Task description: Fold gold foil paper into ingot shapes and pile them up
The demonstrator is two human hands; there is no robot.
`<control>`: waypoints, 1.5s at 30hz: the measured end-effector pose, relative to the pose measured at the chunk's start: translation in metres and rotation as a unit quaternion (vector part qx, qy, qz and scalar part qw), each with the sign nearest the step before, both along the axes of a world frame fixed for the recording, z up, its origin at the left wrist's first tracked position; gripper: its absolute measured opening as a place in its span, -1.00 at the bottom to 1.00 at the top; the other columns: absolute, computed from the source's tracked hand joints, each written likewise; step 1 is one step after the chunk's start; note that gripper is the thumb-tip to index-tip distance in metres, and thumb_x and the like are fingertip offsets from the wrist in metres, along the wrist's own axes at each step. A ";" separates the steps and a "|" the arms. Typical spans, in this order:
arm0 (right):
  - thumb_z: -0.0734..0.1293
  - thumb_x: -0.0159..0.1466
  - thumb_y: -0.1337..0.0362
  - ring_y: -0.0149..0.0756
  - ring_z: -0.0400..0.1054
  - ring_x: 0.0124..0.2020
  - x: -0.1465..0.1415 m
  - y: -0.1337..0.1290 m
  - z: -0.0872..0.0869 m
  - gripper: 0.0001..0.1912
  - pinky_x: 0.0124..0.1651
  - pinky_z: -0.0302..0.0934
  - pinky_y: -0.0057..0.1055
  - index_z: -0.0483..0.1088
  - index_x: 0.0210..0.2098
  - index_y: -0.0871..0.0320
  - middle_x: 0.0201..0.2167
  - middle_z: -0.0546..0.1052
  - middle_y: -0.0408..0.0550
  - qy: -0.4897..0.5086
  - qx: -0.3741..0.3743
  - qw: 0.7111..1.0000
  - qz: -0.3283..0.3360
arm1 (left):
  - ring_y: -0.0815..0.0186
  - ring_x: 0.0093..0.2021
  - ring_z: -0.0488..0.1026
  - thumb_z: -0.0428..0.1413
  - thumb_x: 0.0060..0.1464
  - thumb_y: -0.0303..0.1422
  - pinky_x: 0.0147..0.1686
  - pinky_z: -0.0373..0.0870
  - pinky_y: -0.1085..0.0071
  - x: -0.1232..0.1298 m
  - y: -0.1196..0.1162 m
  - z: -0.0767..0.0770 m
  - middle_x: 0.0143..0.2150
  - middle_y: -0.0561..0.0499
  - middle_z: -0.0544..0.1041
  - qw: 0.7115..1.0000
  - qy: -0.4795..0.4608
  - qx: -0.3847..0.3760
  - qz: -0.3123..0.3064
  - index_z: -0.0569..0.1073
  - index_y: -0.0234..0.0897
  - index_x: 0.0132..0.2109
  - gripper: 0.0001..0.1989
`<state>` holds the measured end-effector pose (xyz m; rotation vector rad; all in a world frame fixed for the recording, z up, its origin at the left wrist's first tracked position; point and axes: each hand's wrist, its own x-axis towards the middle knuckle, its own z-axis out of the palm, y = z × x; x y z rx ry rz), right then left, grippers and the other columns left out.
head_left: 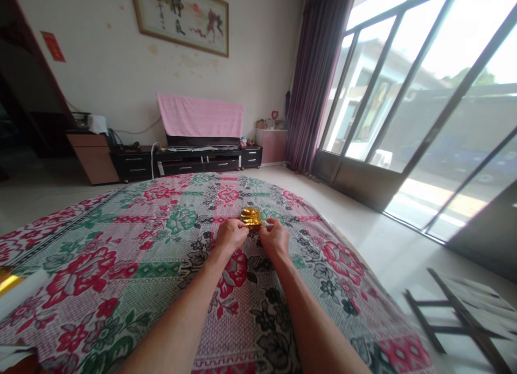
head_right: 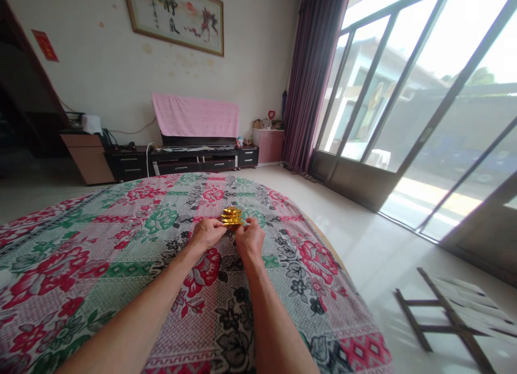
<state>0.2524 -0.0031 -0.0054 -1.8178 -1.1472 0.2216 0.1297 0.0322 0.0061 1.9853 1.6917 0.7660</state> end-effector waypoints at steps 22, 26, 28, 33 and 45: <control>0.19 0.06 0.36 -0.35 0.32 -0.46 -0.007 -0.001 -0.005 -0.75 -0.29 0.15 -0.46 0.44 -0.30 0.15 -0.47 0.47 -0.09 -0.091 0.060 0.993 0.032 | 0.33 -0.40 0.46 0.03 -0.08 -0.39 -0.35 0.28 0.50 -0.012 -0.007 -0.007 -0.51 0.02 0.54 0.995 -0.090 0.037 0.009 0.51 -0.25 -0.37 -0.84; 0.17 0.11 0.33 -0.36 0.30 -0.45 -0.015 -0.007 0.000 -0.79 -0.31 0.14 -0.48 0.43 -0.36 0.18 -0.48 0.46 -0.09 -0.090 0.117 0.987 0.068 | 0.36 -0.48 0.44 0.01 -0.09 -0.43 -0.39 0.29 0.50 -0.014 -0.007 -0.009 -0.59 0.05 0.50 0.993 -0.119 0.015 -0.006 0.49 -0.26 -0.37 -0.83; 0.14 0.16 0.33 -0.40 0.30 -0.47 -0.021 -0.012 0.004 -0.78 -0.34 0.13 -0.52 0.42 -0.40 0.17 -0.50 0.47 -0.12 -0.088 0.143 0.974 0.149 | 0.38 -0.53 0.43 -0.02 -0.10 -0.46 -0.43 0.29 0.51 -0.017 -0.007 -0.009 -0.59 0.06 0.50 0.989 -0.149 -0.010 -0.012 0.48 -0.27 -0.34 -0.80; 0.17 0.14 0.36 -0.42 0.29 -0.48 -0.038 -0.026 0.011 -0.80 -0.37 0.10 -0.57 0.44 -0.40 0.14 -0.51 0.46 -0.15 -0.149 0.104 0.936 0.302 | 0.32 -0.38 0.45 0.01 -0.13 -0.49 -0.35 0.30 0.48 -0.033 -0.016 0.001 -0.42 -0.01 0.55 0.998 -0.054 0.017 0.025 0.50 -0.27 -0.42 -0.83; 0.15 0.19 0.33 -0.37 0.32 -0.33 -0.063 -0.038 0.016 -0.76 -0.31 0.07 -0.52 0.45 -0.32 0.12 -0.37 0.45 -0.05 -0.316 -0.012 0.906 0.283 | 0.28 -0.15 0.46 -0.04 -0.07 -0.50 -0.12 0.29 0.49 -0.084 -0.055 0.015 -0.20 -0.04 0.56 0.988 0.148 0.020 0.032 0.56 -0.24 -0.27 -0.70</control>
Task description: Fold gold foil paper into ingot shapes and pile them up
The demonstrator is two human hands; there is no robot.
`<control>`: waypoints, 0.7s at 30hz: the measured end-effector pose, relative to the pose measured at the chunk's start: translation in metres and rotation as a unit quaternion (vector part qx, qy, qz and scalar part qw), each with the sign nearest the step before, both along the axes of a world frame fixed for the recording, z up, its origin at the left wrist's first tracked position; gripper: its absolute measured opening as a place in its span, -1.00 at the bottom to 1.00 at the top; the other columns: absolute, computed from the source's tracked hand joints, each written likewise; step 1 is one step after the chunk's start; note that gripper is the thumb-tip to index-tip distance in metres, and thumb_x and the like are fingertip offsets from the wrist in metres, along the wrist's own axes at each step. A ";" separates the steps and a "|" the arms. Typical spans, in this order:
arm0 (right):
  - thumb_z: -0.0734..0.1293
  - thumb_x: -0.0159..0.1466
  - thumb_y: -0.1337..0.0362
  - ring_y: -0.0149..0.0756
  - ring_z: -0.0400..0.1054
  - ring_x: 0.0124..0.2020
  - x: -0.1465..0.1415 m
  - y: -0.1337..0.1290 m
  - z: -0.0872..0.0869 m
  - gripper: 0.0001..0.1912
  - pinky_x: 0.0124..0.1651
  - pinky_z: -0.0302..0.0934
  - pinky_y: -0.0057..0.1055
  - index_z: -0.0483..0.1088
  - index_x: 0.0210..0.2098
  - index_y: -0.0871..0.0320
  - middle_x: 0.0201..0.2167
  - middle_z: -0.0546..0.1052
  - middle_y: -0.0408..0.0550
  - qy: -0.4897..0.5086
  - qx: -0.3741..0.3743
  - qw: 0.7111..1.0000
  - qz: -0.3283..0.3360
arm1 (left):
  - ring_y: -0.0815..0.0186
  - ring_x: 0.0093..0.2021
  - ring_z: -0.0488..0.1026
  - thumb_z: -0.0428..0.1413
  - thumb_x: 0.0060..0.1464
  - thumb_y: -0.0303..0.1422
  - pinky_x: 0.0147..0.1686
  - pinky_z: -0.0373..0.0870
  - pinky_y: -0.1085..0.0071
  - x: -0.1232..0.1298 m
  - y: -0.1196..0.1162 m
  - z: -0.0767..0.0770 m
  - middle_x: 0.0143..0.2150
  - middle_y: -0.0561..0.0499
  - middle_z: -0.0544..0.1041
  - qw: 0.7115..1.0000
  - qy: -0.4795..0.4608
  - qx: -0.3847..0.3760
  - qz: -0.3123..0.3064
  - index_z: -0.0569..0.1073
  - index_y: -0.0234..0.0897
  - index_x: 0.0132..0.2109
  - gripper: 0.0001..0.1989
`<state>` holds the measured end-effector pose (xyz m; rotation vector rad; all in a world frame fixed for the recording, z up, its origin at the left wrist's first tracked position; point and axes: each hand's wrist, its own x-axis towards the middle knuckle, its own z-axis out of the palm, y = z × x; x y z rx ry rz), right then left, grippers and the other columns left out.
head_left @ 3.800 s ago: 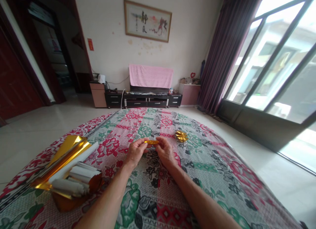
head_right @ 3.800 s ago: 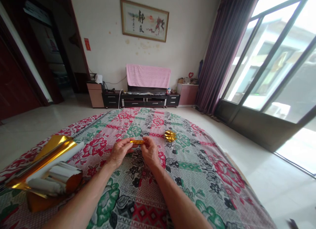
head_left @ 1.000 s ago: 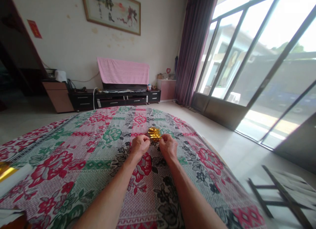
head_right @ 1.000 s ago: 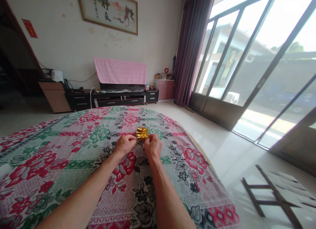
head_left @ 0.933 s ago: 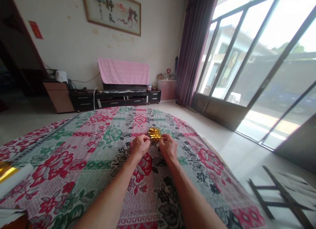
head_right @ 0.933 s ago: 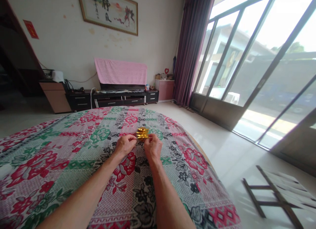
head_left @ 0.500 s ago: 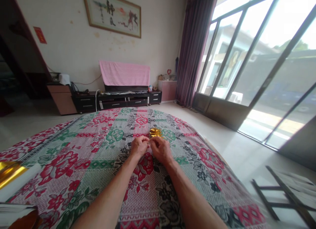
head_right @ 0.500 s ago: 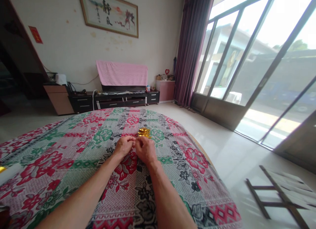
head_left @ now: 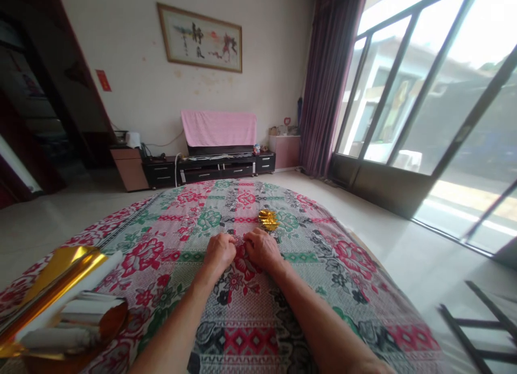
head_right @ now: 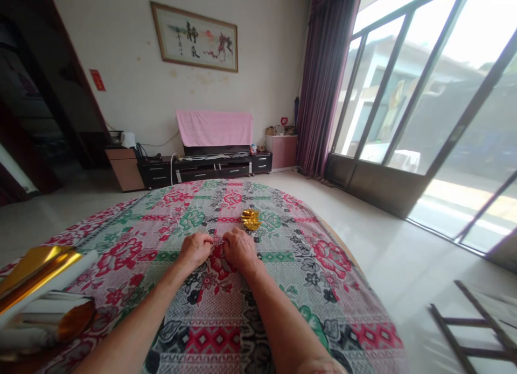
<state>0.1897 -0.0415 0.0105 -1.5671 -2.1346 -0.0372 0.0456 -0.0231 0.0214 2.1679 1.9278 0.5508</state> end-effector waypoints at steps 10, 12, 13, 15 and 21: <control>0.16 0.09 0.46 -0.37 0.34 -0.38 -0.071 -0.009 0.006 -0.74 -0.37 0.04 -0.54 0.47 -0.36 0.17 -0.42 0.50 -0.04 0.068 -0.036 0.994 0.071 | 0.24 -0.14 0.46 -0.06 -0.02 -0.47 -0.10 0.30 0.43 -0.046 -0.040 0.032 -0.22 -0.10 0.57 0.999 0.018 0.017 0.038 0.55 -0.25 -0.23 -0.70; 0.17 0.10 0.43 -0.40 0.28 -0.50 -0.093 -0.014 0.006 -0.78 -0.46 -0.01 -0.54 0.45 -0.47 0.22 -0.55 0.46 -0.08 0.096 -0.040 0.990 0.098 | 0.24 -0.13 0.46 -0.06 -0.01 -0.46 -0.11 0.30 0.43 -0.058 -0.047 0.043 -0.21 -0.10 0.56 0.997 0.017 0.034 0.065 0.54 -0.24 -0.20 -0.69; 0.17 0.10 0.42 -0.42 0.25 -0.54 -0.103 -0.017 0.005 -0.78 -0.49 -0.04 -0.54 0.44 -0.52 0.24 -0.61 0.43 -0.10 0.114 -0.042 0.986 0.111 | 0.24 -0.13 0.45 -0.07 0.00 -0.45 -0.10 0.29 0.43 -0.066 -0.050 0.048 -0.21 -0.10 0.56 0.996 0.018 0.038 0.079 0.54 -0.23 -0.20 -0.69; 0.17 0.11 0.41 -0.45 0.20 -0.57 -0.124 -0.024 0.005 -0.78 -0.51 -0.07 -0.55 0.41 -0.57 0.25 -0.68 0.36 -0.15 0.161 -0.043 0.974 0.154 | 0.23 -0.12 0.45 -0.08 0.02 -0.43 -0.10 0.29 0.42 -0.082 -0.055 0.055 -0.19 -0.09 0.56 0.993 0.021 0.049 0.105 0.53 -0.22 -0.20 -0.69; 0.22 0.07 0.39 -0.51 0.20 -0.54 -0.167 -0.047 0.003 -0.88 -0.44 0.05 -0.59 0.39 -0.45 0.22 -0.55 0.39 -0.21 0.267 -0.068 0.913 0.302 | 0.24 -0.11 0.44 -0.03 -0.05 -0.44 -0.11 0.28 0.42 -0.141 -0.065 0.066 -0.17 -0.06 0.55 0.989 0.042 0.002 0.144 0.55 -0.18 -0.23 -0.71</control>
